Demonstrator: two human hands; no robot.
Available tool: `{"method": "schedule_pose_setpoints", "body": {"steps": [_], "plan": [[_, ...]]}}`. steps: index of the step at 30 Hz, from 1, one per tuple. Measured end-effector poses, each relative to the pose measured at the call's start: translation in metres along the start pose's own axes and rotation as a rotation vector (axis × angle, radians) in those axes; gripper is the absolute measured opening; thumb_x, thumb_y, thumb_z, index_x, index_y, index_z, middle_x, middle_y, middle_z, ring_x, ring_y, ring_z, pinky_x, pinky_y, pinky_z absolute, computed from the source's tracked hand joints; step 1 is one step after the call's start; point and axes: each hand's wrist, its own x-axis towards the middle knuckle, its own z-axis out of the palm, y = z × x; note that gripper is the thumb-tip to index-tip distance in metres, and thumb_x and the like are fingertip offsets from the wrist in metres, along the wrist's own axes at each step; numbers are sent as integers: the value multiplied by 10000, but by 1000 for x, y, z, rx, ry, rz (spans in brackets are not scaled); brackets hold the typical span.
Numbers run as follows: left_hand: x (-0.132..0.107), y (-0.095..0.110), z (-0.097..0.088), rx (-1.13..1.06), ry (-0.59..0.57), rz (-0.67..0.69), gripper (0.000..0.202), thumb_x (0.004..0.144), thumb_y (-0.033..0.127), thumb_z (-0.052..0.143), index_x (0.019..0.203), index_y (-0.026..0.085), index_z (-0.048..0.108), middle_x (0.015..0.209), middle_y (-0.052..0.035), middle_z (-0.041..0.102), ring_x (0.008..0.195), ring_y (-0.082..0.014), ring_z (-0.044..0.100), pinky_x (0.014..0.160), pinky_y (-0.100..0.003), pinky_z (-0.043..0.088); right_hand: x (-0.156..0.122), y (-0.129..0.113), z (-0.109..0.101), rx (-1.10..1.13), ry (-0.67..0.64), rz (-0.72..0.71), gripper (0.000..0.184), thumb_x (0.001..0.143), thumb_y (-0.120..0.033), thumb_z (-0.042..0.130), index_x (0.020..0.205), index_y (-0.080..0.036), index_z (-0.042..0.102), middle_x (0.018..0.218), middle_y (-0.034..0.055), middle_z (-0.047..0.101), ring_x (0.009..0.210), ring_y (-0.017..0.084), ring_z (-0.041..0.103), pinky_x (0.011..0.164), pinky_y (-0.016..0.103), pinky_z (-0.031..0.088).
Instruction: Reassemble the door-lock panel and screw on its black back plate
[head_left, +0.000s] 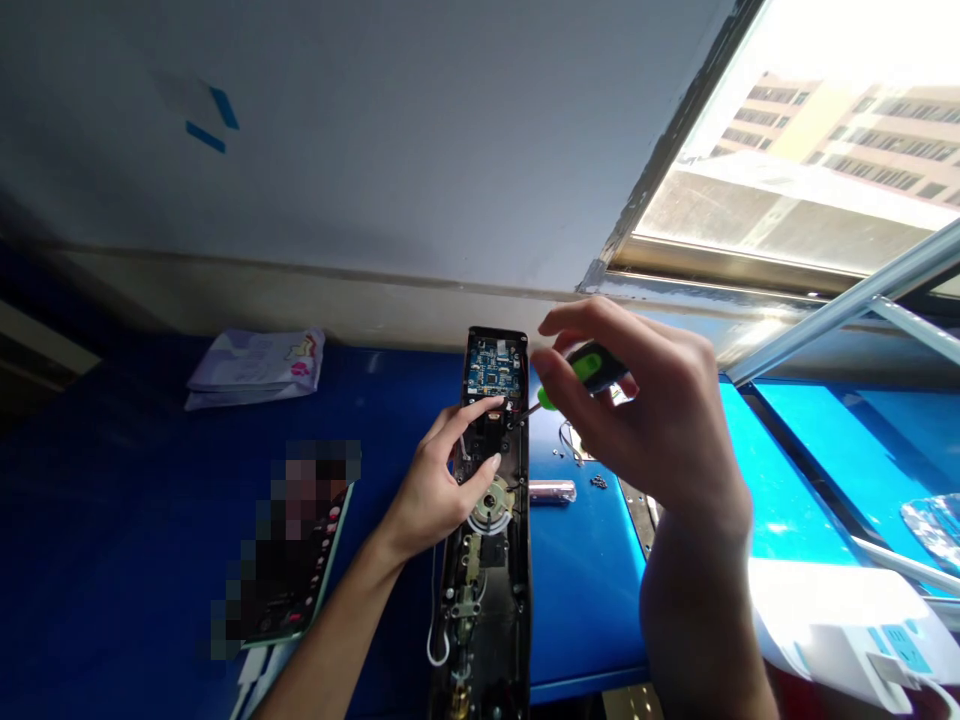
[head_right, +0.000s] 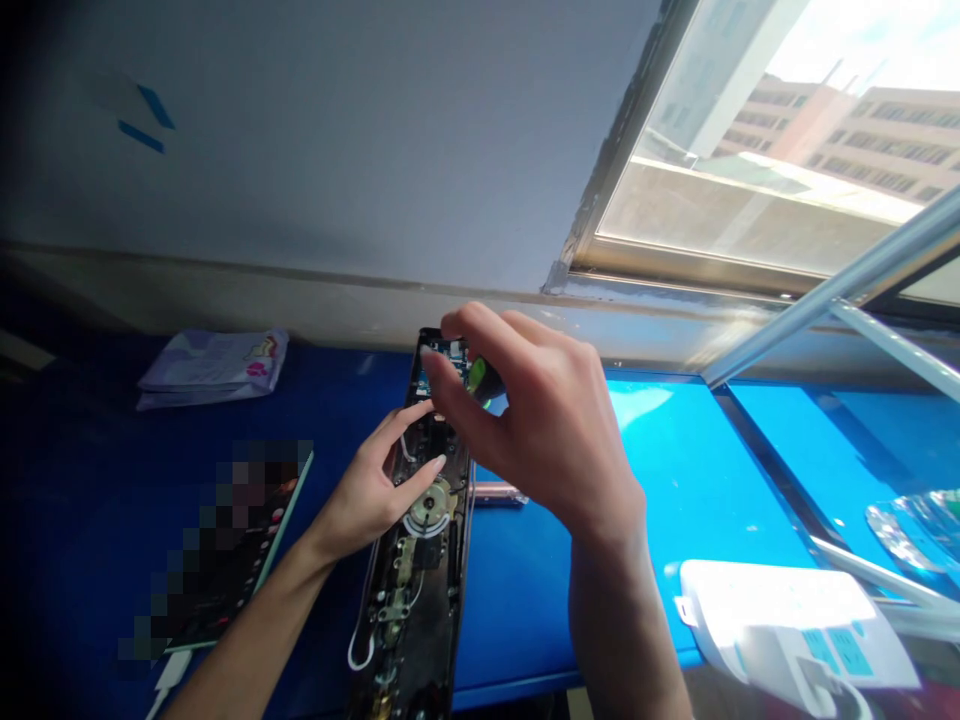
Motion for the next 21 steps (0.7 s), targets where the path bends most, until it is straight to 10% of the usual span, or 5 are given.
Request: {"method": "schedule_pose_setpoints", "body": {"steps": [10,14,17,21], "plan": [[0,-2,2,-43,11,-25,524,948,247,675,1461,295,584,1455,-66,630,1361,-270,601,1185,-428,478,1,4,-8,151,-79,-59,399,835,-25,597,1207,-152,667,1053,53,735,899,138,685,746,276,555],[-1,0,1,-10,21,-20,523,942,253,677,1455,297,585,1393,-65,650,1304,-270,624,1173,-439,477,1,2,-3,48,-23,-41,89,929,-175,668,1015,-185,688,868,10,711,704,110,612,626,277,494],[-1,1,1,-2,26,-24,503,942,267,677,1437,303,597,1366,-62,656,1279,-271,630,1162,-444,479,1,3,1,19,21,-4,216,983,-329,704,815,-213,637,676,-43,624,574,79,516,550,266,421],[-1,3,0,-24,20,-48,470,956,297,667,1423,305,608,1373,-63,653,1285,-272,626,1157,-446,477,1,7,-3,114,-60,-11,108,989,-161,587,1055,-214,654,856,-11,703,682,101,634,653,276,519]]}}
